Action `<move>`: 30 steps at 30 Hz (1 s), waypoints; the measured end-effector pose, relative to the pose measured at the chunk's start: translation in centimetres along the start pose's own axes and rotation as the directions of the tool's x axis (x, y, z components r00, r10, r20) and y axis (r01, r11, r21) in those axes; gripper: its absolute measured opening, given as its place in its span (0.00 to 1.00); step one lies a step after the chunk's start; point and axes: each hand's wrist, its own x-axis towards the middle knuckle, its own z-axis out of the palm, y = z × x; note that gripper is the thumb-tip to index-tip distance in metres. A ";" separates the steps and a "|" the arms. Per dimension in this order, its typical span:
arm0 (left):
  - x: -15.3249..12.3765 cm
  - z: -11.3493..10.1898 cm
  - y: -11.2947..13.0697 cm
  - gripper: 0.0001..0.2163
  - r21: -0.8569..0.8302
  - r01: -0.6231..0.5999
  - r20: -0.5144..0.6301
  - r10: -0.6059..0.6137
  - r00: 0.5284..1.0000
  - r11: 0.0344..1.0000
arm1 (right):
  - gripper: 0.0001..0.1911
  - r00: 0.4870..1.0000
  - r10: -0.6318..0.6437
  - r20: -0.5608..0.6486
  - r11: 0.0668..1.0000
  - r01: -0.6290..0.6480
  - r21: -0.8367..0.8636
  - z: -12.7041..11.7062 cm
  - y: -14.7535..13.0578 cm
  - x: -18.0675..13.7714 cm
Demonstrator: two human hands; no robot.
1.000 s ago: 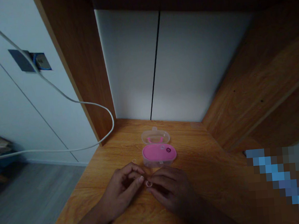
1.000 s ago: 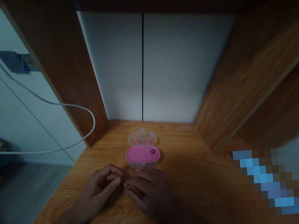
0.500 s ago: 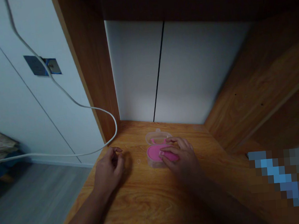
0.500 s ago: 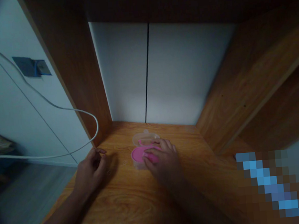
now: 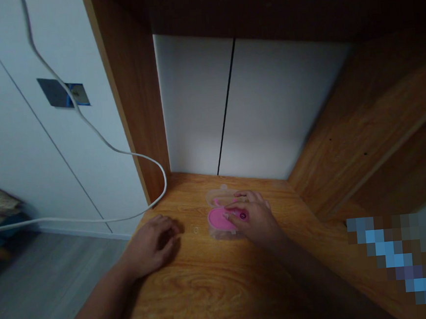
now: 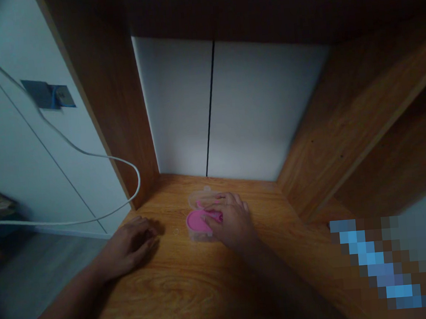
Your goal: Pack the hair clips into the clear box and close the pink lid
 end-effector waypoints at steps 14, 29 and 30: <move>-0.5 0.5 -0.9 0.05 -0.006 0.021 0.114 -0.020 0.993 1.000 | 0.20 0.895 -0.224 0.386 0.911 0.333 -0.243 5.2 -11.2 -4.0; 0.0 1.9 -0.1 0.08 -0.061 0.202 -0.047 -0.205 0.978 0.977 | 0.13 0.876 -0.155 0.457 0.935 0.279 -0.220 5.4 -9.6 -4.6; 0.0 2.0 0.0 0.08 -0.101 0.199 -0.062 -0.206 0.977 0.975 | 0.13 0.879 -0.174 0.444 0.948 0.272 -0.166 5.2 -9.2 -4.9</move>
